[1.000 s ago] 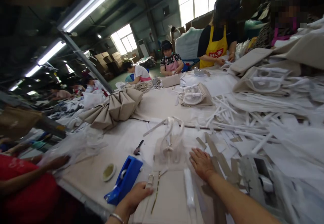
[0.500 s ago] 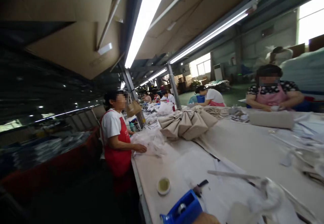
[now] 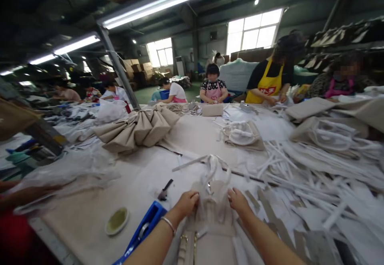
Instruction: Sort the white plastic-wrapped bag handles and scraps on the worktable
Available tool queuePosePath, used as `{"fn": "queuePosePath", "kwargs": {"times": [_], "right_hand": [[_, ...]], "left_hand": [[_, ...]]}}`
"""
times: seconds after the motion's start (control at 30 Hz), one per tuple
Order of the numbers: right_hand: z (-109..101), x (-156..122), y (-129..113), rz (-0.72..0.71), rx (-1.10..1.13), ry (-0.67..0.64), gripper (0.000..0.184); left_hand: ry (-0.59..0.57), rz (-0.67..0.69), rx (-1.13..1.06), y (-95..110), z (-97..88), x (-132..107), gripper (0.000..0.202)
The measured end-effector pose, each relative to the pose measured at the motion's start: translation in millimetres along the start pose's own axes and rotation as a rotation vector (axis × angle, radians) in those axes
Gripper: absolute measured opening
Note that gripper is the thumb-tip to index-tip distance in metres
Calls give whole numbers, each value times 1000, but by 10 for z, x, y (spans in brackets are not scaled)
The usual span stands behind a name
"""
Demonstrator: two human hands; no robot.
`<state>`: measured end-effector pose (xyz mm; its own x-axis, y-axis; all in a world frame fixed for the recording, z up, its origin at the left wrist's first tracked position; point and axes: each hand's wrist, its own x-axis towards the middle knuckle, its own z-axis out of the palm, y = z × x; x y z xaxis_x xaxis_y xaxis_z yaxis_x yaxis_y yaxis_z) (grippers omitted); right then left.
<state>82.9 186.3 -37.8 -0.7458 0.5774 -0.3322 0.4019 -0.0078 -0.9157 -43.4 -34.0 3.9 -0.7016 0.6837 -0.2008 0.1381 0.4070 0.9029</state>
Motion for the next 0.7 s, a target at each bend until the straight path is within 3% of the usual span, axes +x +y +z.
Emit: {"fn": "queuePosePath", "kwargs": {"times": [0.1,0.3,0.43,0.57,0.7], "right_hand": [[11,31,-263,185,320,-141,41],[-114,260,-374,223,300,22,32],[-137,530,-373,236,411,-12,17],[-162,467,-552,188,607,-233,11],[-205,247,-750,239,777,-636,14]], "left_hand": [[-40,27,-15,21,24,86,25],[-146,-30,-64,29,46,229,35],[-215,-97,-125,-27,89,430,32],[-207,-97,-164,5,139,436,32],[-14,8,-135,97,243,210,29]]}}
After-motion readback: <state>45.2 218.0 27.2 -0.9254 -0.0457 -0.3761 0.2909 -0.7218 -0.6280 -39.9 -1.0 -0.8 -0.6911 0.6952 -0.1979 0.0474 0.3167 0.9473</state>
